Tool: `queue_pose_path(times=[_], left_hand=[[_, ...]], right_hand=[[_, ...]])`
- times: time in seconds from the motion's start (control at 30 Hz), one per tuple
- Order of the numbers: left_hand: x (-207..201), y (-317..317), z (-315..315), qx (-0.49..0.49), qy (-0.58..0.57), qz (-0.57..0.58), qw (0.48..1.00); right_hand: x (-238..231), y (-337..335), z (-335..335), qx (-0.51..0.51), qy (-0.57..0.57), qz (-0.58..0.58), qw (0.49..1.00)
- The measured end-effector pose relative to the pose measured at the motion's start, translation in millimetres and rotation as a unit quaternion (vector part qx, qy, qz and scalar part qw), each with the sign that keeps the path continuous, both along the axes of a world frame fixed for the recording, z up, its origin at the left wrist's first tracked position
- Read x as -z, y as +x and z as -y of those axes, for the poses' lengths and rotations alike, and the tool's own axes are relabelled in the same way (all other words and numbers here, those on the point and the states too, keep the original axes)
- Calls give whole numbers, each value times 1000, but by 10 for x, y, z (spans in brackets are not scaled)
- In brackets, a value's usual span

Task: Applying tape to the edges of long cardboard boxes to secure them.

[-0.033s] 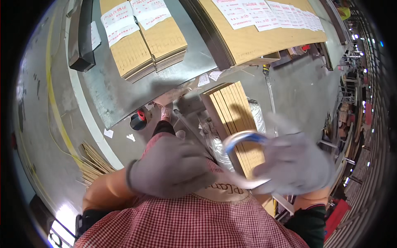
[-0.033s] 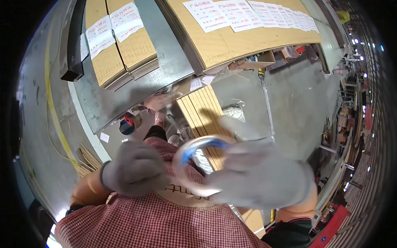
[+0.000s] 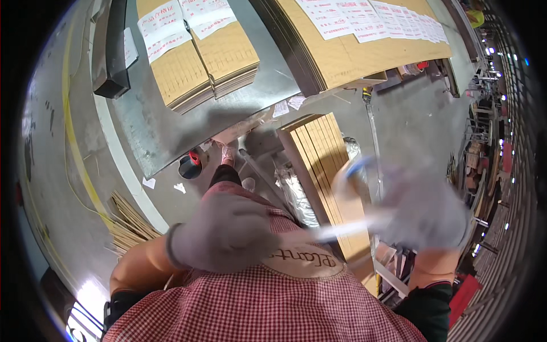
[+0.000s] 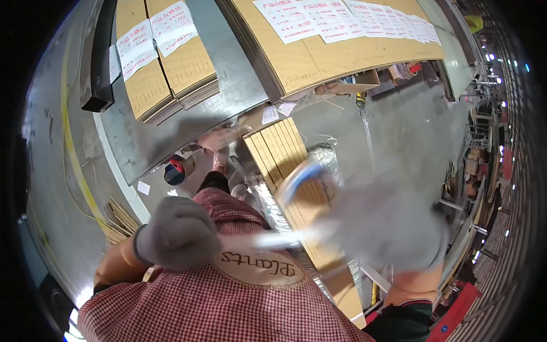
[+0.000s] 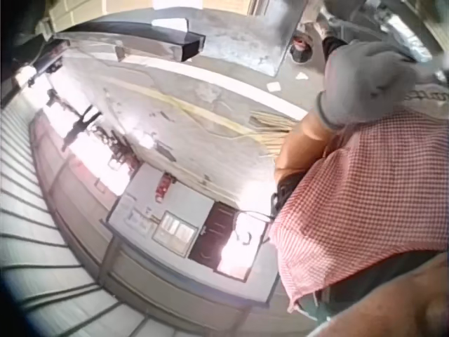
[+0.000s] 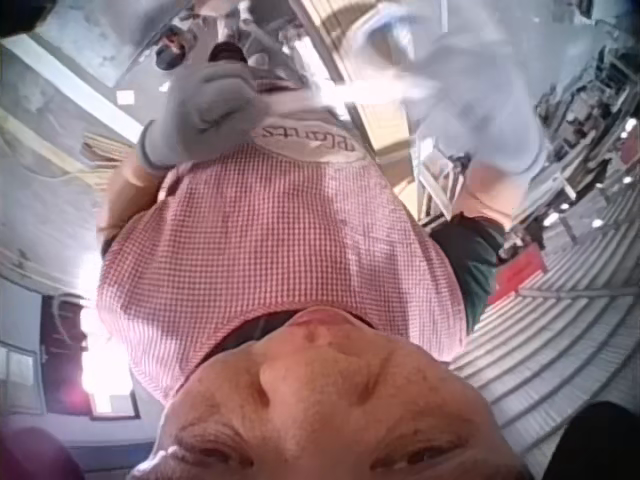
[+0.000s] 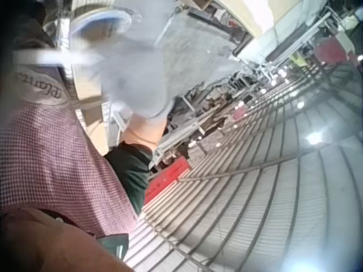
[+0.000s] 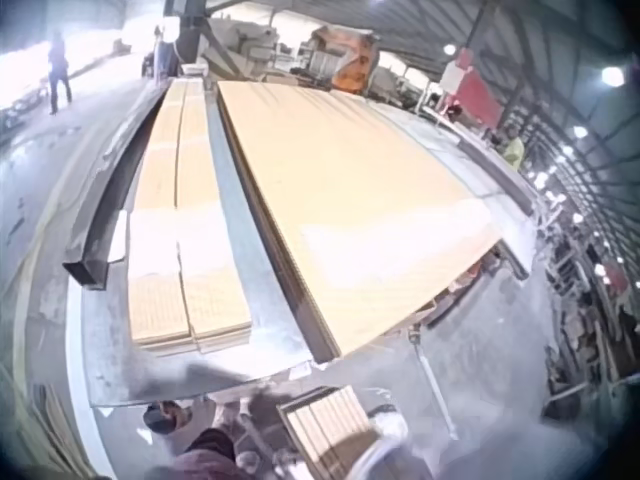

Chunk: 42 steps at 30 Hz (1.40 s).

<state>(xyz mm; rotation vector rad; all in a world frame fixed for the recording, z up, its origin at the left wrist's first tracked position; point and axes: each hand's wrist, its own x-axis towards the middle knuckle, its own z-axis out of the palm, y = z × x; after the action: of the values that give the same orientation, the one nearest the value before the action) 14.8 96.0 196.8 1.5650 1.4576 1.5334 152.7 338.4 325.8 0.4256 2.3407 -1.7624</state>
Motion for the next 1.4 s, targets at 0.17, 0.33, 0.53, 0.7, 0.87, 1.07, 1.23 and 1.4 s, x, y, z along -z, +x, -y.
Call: queue_pose_path(times=[0.17, 0.33, 0.53, 0.7, 0.87, 1.07, 1.23, 1.4], left_hand=[[1075, -113, -381, -69, -239, 69, 966], [1743, 120, -809, 53, -183, 383, 904], [1825, 244, -722, 66, -148, 474, 865], [2221, 415, -825, -29, -166, 390, 905], [1698, -219, -380, 53, -287, 184, 939], [-91, -357, -428, 120, -71, -44, 989], [-262, -408, -933, 106, -123, 196, 967], [-227, -166, -975, 78, -71, 6, 994]], right_hand=[[1419, -165, -1058, -151, 301, 144, 930], [2142, -387, -663, -128, -176, 73, 973], [1564, -169, -265, 228, -84, 108, 964], [1252, -169, 487, -53, 479, -91, 872], [1243, -153, 520, -30, 487, -95, 868], [1308, -75, 497, 19, 462, -121, 879], [1481, 143, 319, 112, 234, -97, 961], [1563, 265, 329, 211, 169, -156, 950]])
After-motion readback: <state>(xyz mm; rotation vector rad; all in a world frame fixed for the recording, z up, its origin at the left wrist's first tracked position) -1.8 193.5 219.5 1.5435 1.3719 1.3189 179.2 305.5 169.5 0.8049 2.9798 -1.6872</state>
